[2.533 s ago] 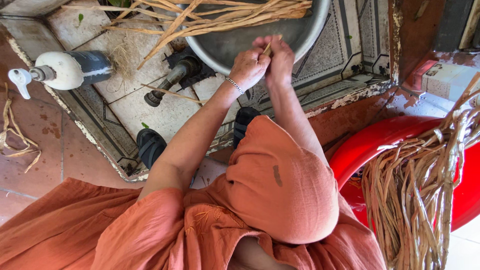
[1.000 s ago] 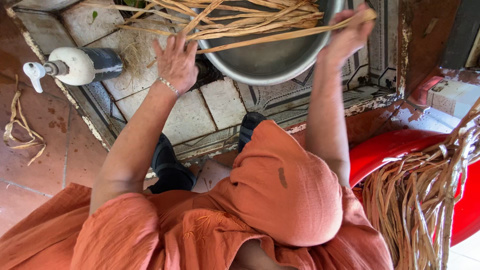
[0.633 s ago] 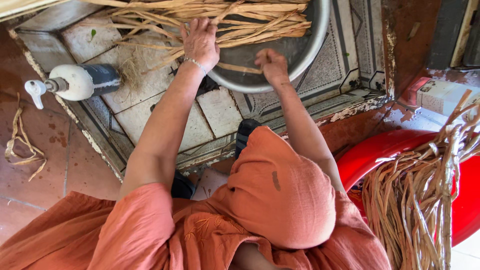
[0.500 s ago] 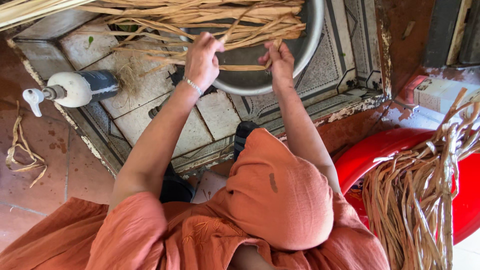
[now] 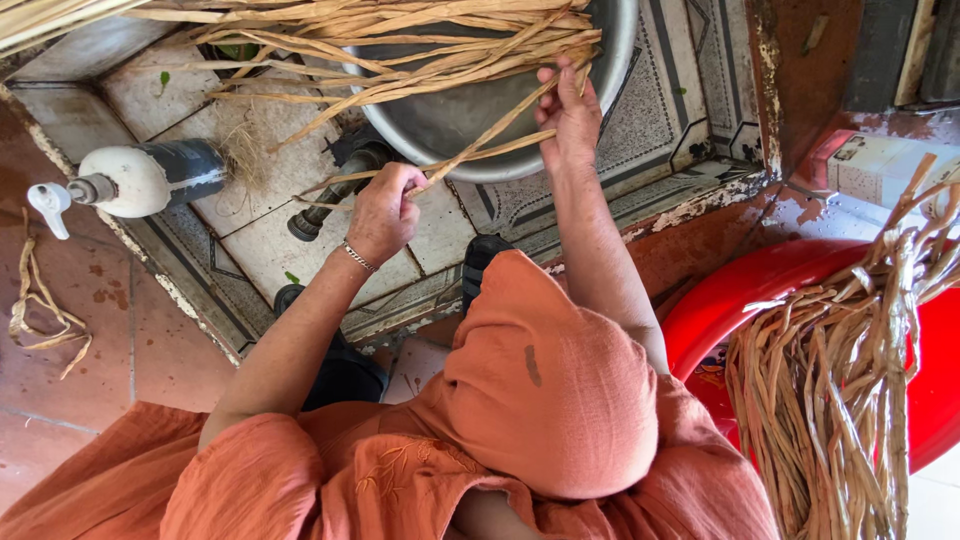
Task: The person repeatedly picks up bundles of thin dried sticks from a metal basin, separates them by hand, and places them into a red bucket. The process is continuous and repetitive throughout the clip.
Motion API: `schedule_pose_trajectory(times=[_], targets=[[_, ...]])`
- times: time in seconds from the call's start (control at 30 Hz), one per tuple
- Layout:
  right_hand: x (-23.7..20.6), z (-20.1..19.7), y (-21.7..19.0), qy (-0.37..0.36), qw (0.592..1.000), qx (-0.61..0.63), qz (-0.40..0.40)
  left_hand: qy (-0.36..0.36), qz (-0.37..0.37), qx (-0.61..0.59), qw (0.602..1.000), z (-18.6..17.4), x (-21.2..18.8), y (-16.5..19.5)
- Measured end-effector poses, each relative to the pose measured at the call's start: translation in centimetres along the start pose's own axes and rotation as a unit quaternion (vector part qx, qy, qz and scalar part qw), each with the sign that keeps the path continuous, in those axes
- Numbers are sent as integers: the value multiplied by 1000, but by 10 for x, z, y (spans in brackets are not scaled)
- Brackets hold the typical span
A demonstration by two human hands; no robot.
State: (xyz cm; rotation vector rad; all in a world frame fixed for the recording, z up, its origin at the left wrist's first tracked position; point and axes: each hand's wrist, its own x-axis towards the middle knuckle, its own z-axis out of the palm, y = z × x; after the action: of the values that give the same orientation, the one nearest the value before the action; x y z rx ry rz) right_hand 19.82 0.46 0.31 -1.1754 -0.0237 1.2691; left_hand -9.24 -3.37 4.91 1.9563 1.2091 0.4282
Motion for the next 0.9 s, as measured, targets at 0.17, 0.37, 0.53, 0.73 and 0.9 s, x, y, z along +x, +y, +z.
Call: schedule_pose_trajectory(times=[0.17, 0.37, 0.53, 0.73, 0.9], targets=[[-12, 3, 6, -87, 995, -41, -9, 40, 110, 36, 992, 21, 28, 11], [-36, 10, 22, -163, 985, -34, 41, 55, -2, -104, 993, 63, 102, 43], [-38, 3, 20, -127, 988, -83, 15, 22, -50, -78, 995, 70, 113, 57], [-18, -2, -6, 49, 998, 13, 34, -101, -58, -13, 993, 67, 87, 59], [12, -14, -20, 127, 987, 98, 30, -153, -56, -25, 986, 52, 61, 53]])
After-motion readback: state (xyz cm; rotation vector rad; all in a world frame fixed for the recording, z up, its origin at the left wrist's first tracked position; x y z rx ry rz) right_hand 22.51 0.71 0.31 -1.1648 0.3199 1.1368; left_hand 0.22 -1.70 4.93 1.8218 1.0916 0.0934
